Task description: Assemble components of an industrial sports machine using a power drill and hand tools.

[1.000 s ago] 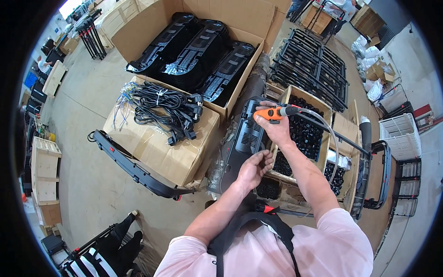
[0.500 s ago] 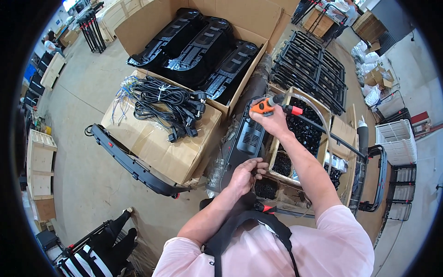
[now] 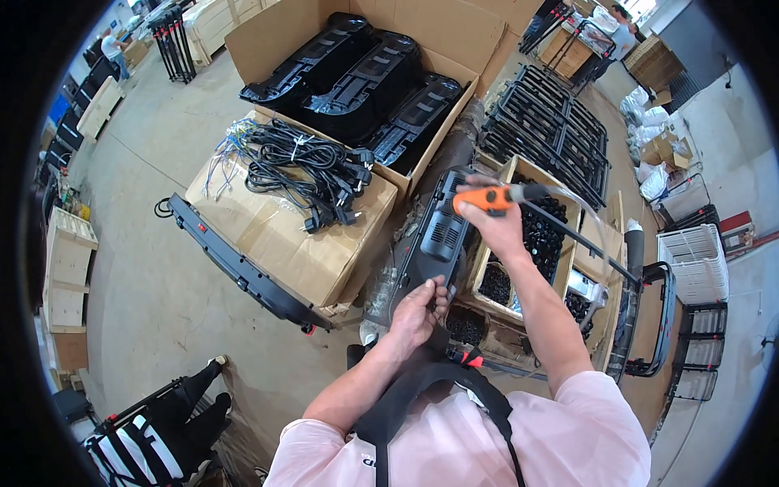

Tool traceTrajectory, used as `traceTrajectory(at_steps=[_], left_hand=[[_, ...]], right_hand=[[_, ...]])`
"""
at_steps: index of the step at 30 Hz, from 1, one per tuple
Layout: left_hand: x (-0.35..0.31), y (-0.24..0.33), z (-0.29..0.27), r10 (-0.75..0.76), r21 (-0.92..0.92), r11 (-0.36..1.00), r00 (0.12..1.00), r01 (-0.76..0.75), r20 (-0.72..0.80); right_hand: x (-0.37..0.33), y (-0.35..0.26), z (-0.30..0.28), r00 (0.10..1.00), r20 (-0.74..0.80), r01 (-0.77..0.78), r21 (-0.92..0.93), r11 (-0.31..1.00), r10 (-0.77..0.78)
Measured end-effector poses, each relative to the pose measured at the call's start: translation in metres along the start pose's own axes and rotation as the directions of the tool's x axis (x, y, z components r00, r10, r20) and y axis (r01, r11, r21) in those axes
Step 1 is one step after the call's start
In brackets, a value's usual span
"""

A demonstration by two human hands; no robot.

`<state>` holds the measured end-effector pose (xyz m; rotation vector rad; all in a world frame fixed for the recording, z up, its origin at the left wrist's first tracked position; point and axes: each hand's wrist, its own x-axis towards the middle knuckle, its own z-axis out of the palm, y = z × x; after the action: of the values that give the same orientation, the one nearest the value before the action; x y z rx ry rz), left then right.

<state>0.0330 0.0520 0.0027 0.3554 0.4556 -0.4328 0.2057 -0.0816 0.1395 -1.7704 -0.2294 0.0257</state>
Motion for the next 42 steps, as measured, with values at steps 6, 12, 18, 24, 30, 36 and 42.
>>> traceTrajectory(at_steps=[6,12,18,24,30,36,42], left_hand=[[0.009,0.012,0.004,0.064,-0.290,0.955,0.998,-0.061,0.000],[0.005,0.005,0.007,0.066,-0.283,0.957,0.998,-0.071,-0.024],[-0.003,0.000,0.003,0.102,-0.298,0.948,0.994,-0.108,-0.034],[-0.009,-0.003,-0.004,0.124,-0.266,0.957,0.992,-0.117,0.010],[-0.019,0.001,0.000,0.102,-0.278,0.957,0.994,-0.089,0.031],[-0.017,0.002,-0.002,0.046,-0.324,0.944,0.998,-0.055,-0.035],[-0.010,0.003,-0.008,0.086,-0.322,0.942,0.996,-0.092,-0.030]], right_hand=[[-0.094,-0.041,-0.009,0.977,0.148,-0.172,0.108,0.979,0.155],[-0.119,-0.027,-0.013,0.978,0.084,-0.203,0.215,0.955,0.189],[-0.131,-0.027,-0.014,0.973,0.103,-0.225,0.200,0.954,0.208],[-0.137,-0.024,-0.011,0.976,0.099,-0.212,0.228,0.950,0.193],[-0.137,-0.022,-0.008,0.964,0.112,-0.261,0.262,0.929,0.240],[-0.135,-0.021,0.004,0.971,0.165,-0.197,0.131,0.972,0.174],[-0.127,-0.022,0.019,0.970,0.164,-0.201,0.117,0.973,0.181]])
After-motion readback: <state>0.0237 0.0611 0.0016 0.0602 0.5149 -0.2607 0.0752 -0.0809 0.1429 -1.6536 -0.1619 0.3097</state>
